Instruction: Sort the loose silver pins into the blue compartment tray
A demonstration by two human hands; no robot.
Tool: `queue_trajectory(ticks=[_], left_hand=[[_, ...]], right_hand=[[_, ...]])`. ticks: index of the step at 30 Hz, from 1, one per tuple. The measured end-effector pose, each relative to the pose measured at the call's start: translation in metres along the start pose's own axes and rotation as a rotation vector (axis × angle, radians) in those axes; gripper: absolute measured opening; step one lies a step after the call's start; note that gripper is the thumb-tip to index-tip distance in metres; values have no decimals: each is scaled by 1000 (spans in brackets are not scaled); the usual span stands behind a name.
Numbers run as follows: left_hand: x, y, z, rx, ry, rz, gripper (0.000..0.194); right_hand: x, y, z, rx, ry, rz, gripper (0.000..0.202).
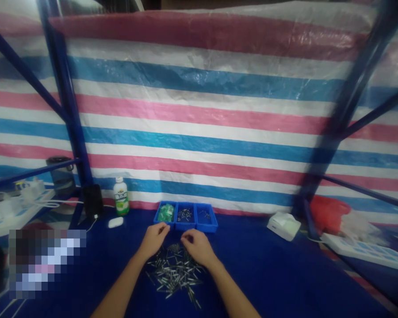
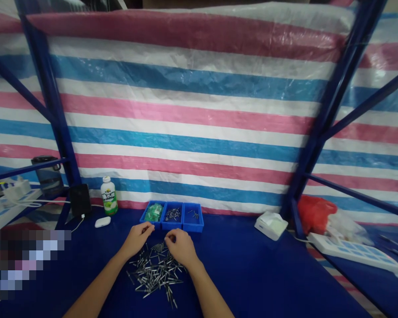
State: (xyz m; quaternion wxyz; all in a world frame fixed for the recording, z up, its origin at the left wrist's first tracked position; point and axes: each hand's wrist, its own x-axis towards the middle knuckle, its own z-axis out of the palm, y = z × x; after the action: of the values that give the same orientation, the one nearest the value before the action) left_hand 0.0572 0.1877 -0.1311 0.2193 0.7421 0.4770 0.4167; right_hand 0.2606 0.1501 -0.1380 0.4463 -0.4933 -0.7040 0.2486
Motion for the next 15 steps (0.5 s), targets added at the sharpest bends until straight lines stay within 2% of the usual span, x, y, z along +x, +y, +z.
queue_trajectory(ticks=[3, 6, 12, 15], left_hand=[[0, -3, 1, 4, -7, -2, 40], [0, -4, 2, 11, -28, -3, 37], [0, -3, 2, 26, -55, 9, 36], [0, -2, 2, 25, -59, 4, 36]], right_hand=[[-9, -6, -3, -188, -145, -97, 16], [-14, -12, -3, -276, -250, -105, 11], [-18, -15, 1, -330, -298, -86, 4], [-18, -16, -1, -323, -371, -95, 6]])
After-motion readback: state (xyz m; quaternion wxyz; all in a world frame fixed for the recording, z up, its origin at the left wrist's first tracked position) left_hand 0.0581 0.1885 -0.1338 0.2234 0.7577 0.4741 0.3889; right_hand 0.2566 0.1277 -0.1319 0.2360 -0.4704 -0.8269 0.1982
